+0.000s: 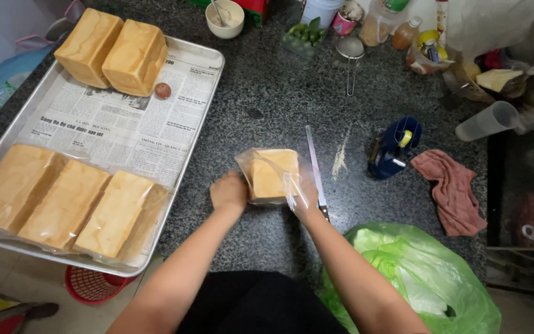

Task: The person slices a loaf of bread into pieces with a knife, places the sliced bread into plastic bags from a larger green bag, and seals the bags with tape using a dispenser.

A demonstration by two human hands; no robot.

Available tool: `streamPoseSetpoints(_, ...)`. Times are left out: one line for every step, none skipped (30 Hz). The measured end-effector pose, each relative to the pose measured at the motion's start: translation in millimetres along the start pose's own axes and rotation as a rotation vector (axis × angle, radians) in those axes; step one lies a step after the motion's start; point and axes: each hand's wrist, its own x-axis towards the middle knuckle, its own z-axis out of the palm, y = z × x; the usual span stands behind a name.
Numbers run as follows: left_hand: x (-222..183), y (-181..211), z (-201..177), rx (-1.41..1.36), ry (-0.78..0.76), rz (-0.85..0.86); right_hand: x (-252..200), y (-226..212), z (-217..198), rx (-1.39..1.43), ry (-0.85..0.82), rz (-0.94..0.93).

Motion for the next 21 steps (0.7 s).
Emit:
streamPoseSetpoints(0, 2, -12, -0.003, 0.001, 0.001, 2, 6, -2, -0.002, 0.002, -0.001)
streamPoseSetpoints(0, 4, -24, -0.154, -0.033, -0.035, 4, 12, -4, -0.120, 0.106, -0.285)
streamPoseSetpoints(0, 5, -37, -0.306, -0.065, -0.071, 6, 17, -5, -0.238, 0.206, -0.571)
streamPoseSetpoints(6, 2, -22, -0.308, -0.064, -0.069, 0, 8, -4, -0.240, 0.208, -0.572)
streamPoseSetpoints(12, -1, -7, -0.828, -0.009, 0.109, -7, 0, -2, 0.268, 0.072, -0.406)
streamPoseSetpoints(17, -3, 8, -1.344, 0.050, 0.295, -14, -9, 0, 0.767, -0.066, -0.217)
streamPoseSetpoints(9, 10, -1, -1.345, 0.050, 0.296, -14, -6, 6, 0.767, -0.065, -0.217)
streamPoseSetpoints(2, 23, -11, -1.471, -0.112, 0.222, -14, -4, 13, 0.785, -0.129, -0.206)
streamPoseSetpoints(-5, 38, -20, -1.593, -0.280, 0.146, -13, -2, 18, 0.801, -0.189, -0.198)
streamPoseSetpoints(-4, 44, -22, -1.595, -0.282, 0.151, -23, -32, 5, 0.800, -0.186, -0.201)
streamPoseSetpoints(0, 50, -25, -1.672, -0.393, -0.041, -31, -65, -6, 0.833, -0.260, -0.072)
streamPoseSetpoints(3, 55, -29, -1.737, -0.507, -0.235, -40, -97, -17, 0.863, -0.336, 0.058)
streamPoseSetpoints(4, 62, -55, -1.739, -0.506, -0.236, -37, -108, -25, 0.861, -0.337, 0.058)
streamPoseSetpoints(4, 69, -81, -1.772, -0.686, -0.328, -34, -118, -32, 0.798, -0.424, 0.160)
streamPoseSetpoints(3, 74, -107, -1.794, -0.871, -0.424, -33, -127, -38, 0.733, -0.511, 0.264)
streamPoseSetpoints(3, 70, -111, -1.795, -0.871, -0.428, -26, -118, -38, 0.732, -0.511, 0.267)
streamPoseSetpoints(5, 67, -116, -1.780, -0.976, -0.483, -17, -110, -39, 0.837, -0.596, 0.367)
streamPoseSetpoints(8, 64, -121, -1.761, -1.081, -0.538, -7, -103, -40, 0.941, -0.680, 0.468)
streamPoseSetpoints(6, 51, -108, -1.760, -1.081, -0.540, -10, -98, -39, 0.942, -0.681, 0.470)
streamPoseSetpoints(4, 38, -96, -1.504, -0.871, -0.433, -14, -92, -39, 0.738, -0.547, 0.467)
streamPoseSetpoints(2, 26, -83, -1.248, -0.664, -0.325, -17, -87, -39, 0.531, -0.413, 0.460)
